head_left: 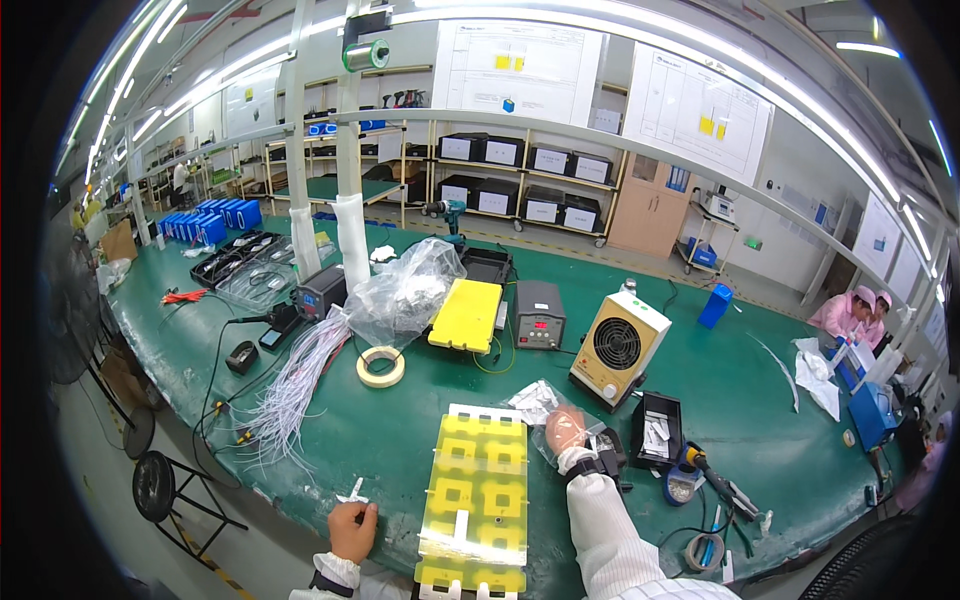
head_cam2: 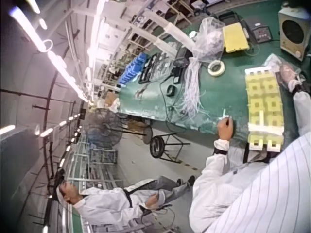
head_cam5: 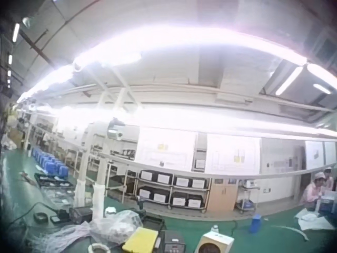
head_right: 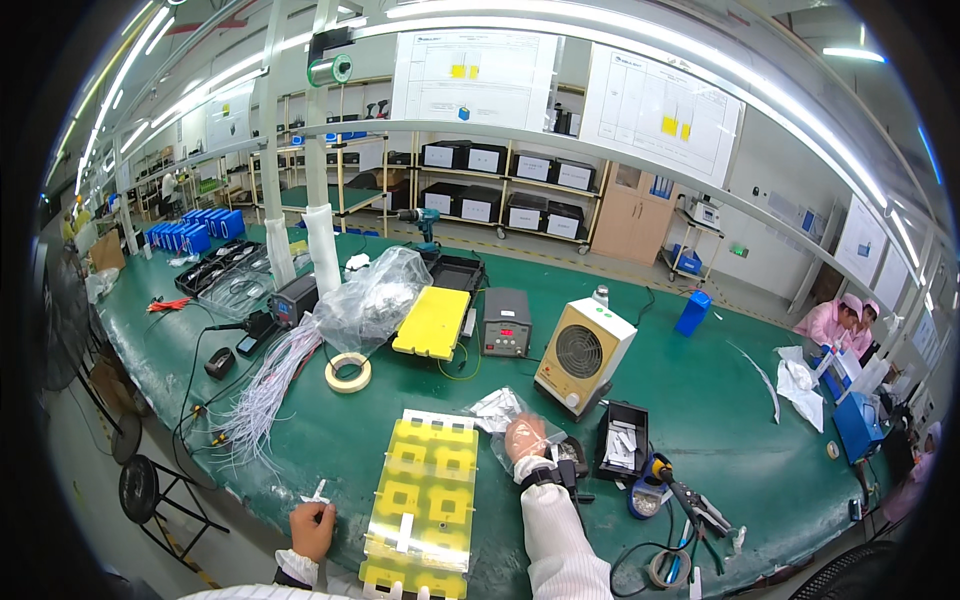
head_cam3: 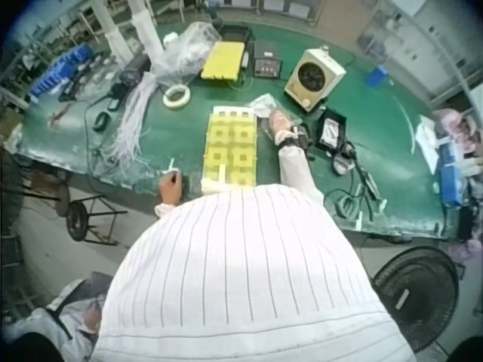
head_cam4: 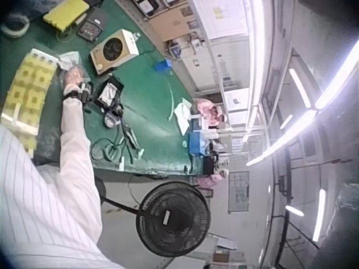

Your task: Assembling a lithium-ion battery pack by placing cells in a frame and applying insulating adhesive strips.

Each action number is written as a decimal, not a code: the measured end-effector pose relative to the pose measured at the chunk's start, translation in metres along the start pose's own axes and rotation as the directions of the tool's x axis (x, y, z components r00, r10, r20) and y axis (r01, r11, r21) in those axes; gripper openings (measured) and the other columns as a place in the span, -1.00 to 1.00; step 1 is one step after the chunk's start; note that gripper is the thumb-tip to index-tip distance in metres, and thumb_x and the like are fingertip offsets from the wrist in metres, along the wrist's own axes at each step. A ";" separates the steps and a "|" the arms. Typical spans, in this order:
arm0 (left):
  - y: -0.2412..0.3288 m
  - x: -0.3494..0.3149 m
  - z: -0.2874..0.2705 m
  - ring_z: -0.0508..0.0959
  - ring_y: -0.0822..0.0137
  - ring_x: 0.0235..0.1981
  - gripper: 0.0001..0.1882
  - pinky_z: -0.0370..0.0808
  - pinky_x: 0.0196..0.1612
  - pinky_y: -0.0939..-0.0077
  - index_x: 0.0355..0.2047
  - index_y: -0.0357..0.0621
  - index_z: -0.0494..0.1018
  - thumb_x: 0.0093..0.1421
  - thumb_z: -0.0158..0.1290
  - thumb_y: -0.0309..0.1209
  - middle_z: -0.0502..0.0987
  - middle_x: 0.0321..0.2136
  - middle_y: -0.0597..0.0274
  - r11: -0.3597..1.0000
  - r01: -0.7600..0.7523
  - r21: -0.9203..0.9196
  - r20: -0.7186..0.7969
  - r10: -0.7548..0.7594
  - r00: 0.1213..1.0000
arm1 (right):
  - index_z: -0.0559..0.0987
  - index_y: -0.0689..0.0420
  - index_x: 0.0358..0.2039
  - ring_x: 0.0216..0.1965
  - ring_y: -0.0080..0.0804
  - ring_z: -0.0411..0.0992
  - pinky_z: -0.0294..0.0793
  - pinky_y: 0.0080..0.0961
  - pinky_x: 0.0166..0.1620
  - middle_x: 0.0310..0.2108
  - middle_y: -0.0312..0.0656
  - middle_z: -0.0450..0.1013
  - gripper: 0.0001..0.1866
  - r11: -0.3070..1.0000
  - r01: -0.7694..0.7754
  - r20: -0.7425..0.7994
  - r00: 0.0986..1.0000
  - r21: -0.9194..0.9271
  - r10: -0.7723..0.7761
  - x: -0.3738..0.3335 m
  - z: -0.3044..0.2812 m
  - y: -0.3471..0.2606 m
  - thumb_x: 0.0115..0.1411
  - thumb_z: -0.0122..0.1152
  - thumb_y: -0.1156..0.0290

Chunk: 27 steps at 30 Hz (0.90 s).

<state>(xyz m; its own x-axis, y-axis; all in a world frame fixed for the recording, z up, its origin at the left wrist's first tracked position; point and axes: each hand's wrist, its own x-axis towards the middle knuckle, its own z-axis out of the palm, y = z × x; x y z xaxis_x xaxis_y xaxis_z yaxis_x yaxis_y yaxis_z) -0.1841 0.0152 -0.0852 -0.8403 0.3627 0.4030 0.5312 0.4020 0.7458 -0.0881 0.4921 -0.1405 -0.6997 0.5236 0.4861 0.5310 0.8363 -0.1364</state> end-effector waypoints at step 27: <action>0.029 0.002 -0.025 0.59 0.20 -0.29 -0.96 0.48 -0.16 0.35 -0.37 -0.22 0.59 0.19 0.16 -0.53 0.63 -0.36 0.11 0.952 -0.207 -0.225 -0.022 0.208 0.978 | 0.66 0.24 -0.21 -0.44 -0.40 0.43 0.40 -0.50 -0.33 -0.47 -0.16 0.48 -0.83 0.755 -0.230 -0.025 0.951 0.615 0.310 -0.141 -0.287 -0.091 0.16 0.30 0.56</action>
<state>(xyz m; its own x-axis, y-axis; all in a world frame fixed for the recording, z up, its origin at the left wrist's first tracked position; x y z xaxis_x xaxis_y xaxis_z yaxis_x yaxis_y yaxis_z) -0.1730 0.0066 -0.0501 -0.7139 0.4193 0.5608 0.6555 0.1183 0.7459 0.0994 0.2954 0.0510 -0.4889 0.7526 0.4412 0.2677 0.6108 -0.7452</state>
